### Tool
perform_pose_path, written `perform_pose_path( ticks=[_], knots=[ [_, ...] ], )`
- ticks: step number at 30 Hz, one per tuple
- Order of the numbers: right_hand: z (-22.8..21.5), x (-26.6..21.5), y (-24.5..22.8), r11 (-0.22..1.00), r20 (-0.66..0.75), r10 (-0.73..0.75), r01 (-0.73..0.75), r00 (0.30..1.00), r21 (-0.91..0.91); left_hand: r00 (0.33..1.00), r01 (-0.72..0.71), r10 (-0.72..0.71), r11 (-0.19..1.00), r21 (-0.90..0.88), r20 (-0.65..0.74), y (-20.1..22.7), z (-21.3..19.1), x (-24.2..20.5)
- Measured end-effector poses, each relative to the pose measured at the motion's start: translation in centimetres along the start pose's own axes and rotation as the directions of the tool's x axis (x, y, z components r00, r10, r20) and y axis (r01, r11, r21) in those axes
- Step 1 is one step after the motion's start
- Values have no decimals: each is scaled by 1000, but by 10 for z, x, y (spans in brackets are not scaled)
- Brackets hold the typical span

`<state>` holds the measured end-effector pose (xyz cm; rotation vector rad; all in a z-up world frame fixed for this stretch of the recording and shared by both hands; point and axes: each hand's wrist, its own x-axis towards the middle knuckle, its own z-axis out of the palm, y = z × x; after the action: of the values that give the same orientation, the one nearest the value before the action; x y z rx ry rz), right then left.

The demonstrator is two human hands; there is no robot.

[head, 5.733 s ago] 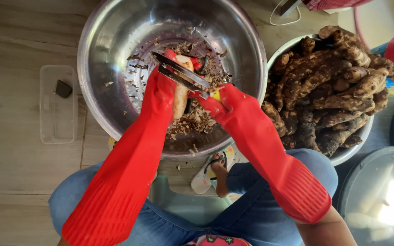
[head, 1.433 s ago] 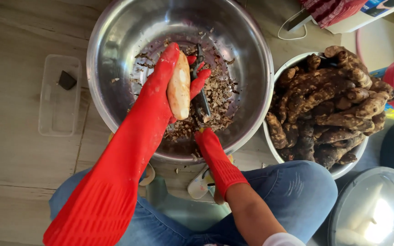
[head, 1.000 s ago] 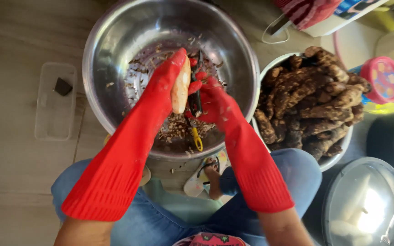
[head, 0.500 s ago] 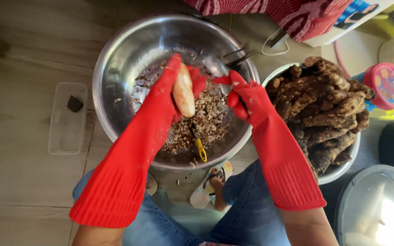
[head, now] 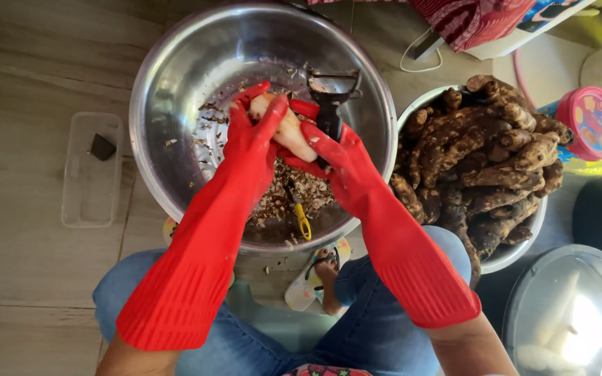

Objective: Peeling a root vegetable with a hand peeler over a bowl

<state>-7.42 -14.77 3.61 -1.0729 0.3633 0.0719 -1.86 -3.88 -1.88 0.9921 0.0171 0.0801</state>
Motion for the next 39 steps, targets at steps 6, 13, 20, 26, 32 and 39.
perform_pose_path(
  ticks=[6,13,20,26,32,39],
  knots=[
    [-6,3,-6,998,-81,49,-47,995,33,903,291,-263,956,-36,340,41,-15,3],
    [-17,5,7,989,-80,80,-69,994,131,866,245,-310,947,208,392,8,-17,15],
    [4,9,-13,902,-103,-32,-16,994,-432,875,479,-412,667,-570,254,-60,-32,31],
    [-34,15,0,867,-91,-235,167,968,-470,766,631,-553,543,-554,329,-46,-39,27],
    [-7,8,13,951,-109,-102,65,989,-303,989,9,26,973,-230,149,-44,-8,-1],
    [-12,17,19,943,-175,-171,110,970,-313,970,24,-7,997,-70,242,-48,-15,9]
  ],
)
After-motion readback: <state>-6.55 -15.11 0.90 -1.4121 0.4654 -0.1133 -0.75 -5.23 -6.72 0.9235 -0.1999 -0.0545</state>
